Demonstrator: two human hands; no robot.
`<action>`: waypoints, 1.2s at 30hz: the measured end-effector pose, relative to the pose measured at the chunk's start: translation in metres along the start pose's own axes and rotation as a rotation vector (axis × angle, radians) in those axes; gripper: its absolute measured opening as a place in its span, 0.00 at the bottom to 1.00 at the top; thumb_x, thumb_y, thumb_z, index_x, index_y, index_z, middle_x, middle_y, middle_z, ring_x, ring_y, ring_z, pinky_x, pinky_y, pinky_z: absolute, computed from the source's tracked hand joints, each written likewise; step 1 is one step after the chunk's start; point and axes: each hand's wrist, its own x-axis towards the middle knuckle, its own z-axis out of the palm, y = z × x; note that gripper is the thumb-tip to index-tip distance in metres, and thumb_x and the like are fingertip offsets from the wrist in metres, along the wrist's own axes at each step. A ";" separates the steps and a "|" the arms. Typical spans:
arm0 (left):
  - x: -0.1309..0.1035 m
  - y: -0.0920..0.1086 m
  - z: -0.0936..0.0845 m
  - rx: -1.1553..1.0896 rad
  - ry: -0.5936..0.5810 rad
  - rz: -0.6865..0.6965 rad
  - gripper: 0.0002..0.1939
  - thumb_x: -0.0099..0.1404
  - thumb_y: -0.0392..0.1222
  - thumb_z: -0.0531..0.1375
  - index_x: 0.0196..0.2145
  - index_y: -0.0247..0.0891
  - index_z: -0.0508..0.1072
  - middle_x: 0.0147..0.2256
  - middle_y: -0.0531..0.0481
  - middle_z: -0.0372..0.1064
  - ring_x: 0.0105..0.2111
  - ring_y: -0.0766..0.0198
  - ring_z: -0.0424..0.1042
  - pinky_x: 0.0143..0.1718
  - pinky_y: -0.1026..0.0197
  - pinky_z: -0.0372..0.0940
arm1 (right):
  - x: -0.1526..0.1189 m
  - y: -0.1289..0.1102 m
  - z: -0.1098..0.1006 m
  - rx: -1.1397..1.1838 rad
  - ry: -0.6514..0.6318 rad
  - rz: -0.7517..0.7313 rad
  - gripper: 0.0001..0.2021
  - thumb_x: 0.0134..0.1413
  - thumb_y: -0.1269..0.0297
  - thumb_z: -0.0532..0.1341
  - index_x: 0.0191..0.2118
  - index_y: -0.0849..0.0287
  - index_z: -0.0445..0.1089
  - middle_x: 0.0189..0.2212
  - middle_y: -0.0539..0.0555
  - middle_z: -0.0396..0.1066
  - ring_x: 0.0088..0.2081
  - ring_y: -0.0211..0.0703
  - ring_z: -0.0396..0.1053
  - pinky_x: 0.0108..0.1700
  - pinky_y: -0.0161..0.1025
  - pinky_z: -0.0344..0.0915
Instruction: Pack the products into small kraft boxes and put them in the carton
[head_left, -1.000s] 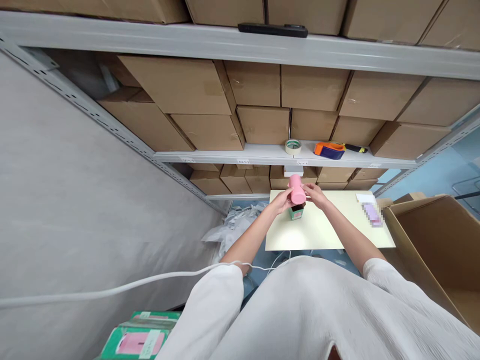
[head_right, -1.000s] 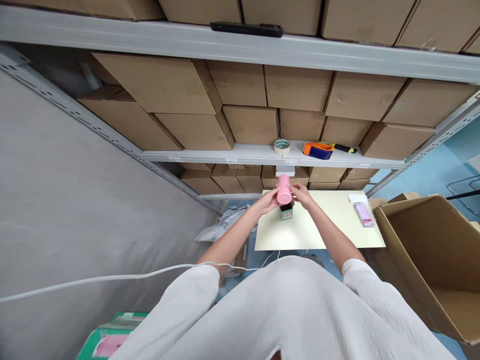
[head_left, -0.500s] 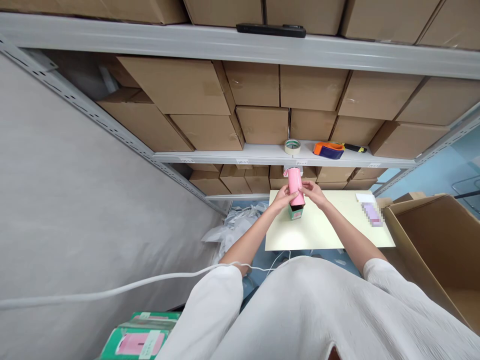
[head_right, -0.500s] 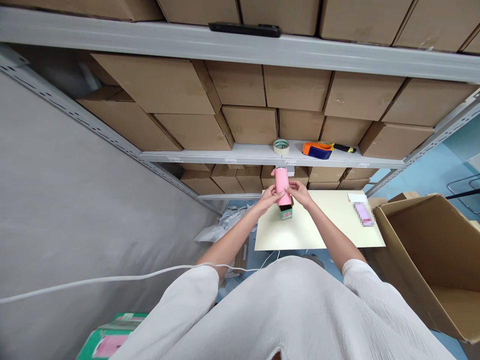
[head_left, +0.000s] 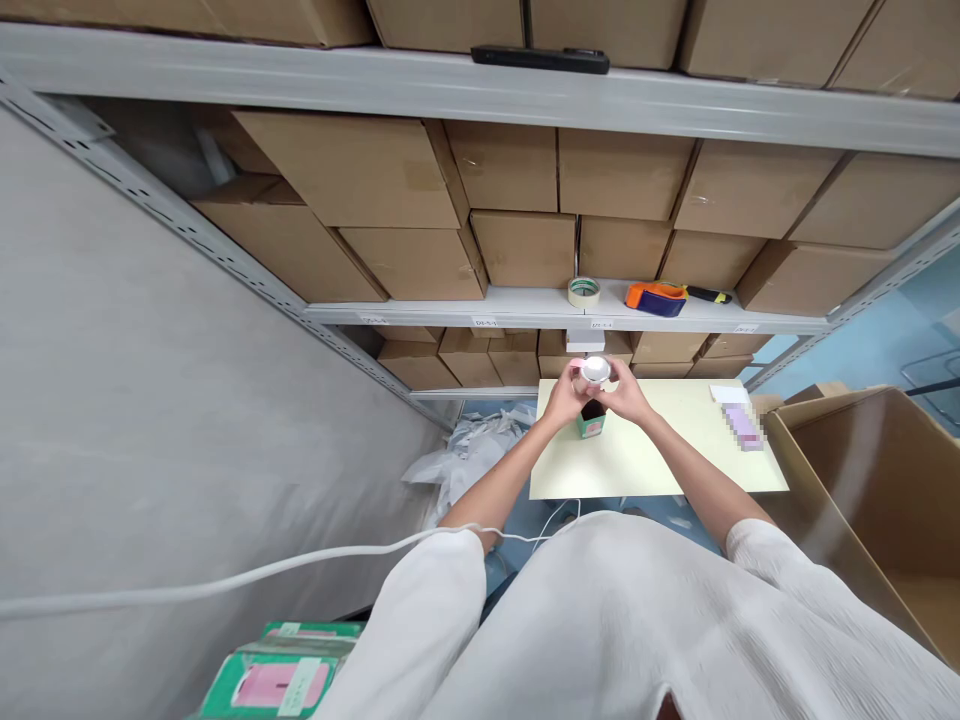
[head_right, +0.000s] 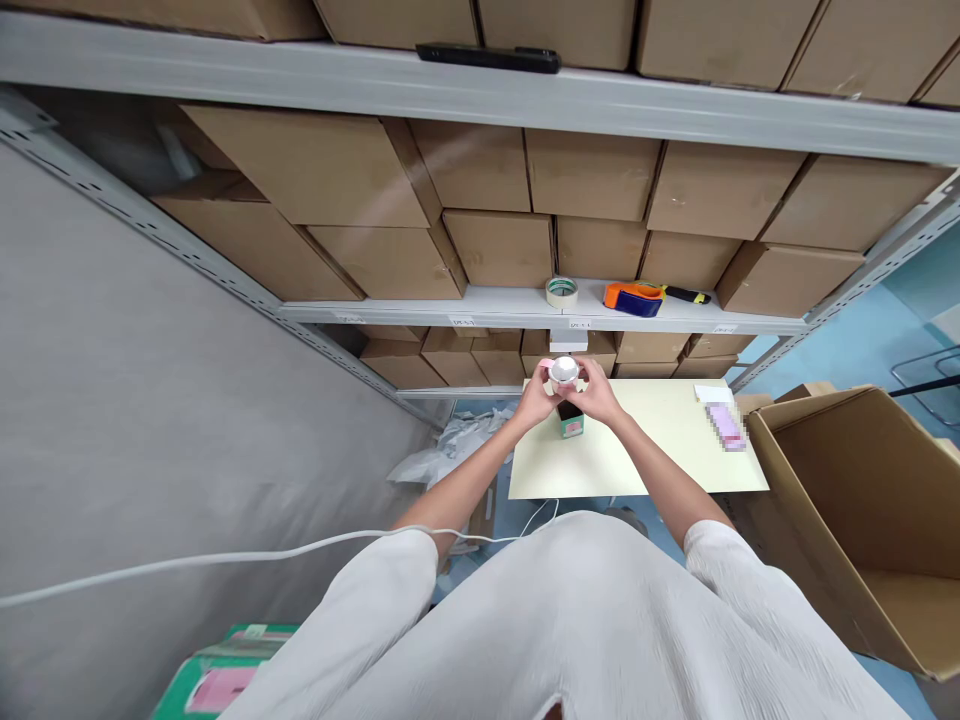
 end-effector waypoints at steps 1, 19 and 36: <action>0.000 0.000 0.001 -0.012 0.000 -0.004 0.34 0.58 0.40 0.74 0.59 0.44 0.68 0.52 0.46 0.78 0.52 0.52 0.77 0.56 0.51 0.70 | 0.000 0.000 0.000 -0.007 0.002 0.003 0.31 0.53 0.52 0.72 0.61 0.52 0.69 0.55 0.59 0.73 0.50 0.54 0.71 0.52 0.52 0.72; -0.009 -0.026 0.013 -0.170 -0.183 -0.113 0.41 0.55 0.35 0.72 0.65 0.42 0.65 0.60 0.39 0.76 0.56 0.51 0.79 0.58 0.50 0.72 | 0.009 0.000 -0.022 -0.014 -0.140 0.028 0.44 0.61 0.52 0.67 0.78 0.50 0.51 0.64 0.63 0.67 0.54 0.54 0.72 0.58 0.54 0.71; -0.006 -0.046 0.013 0.200 -0.185 -0.083 0.42 0.55 0.35 0.73 0.66 0.47 0.69 0.59 0.45 0.76 0.58 0.46 0.76 0.65 0.43 0.65 | 0.038 -0.014 -0.056 -0.592 -0.550 -0.175 0.32 0.55 0.61 0.74 0.65 0.53 0.70 0.50 0.57 0.70 0.45 0.50 0.72 0.45 0.39 0.66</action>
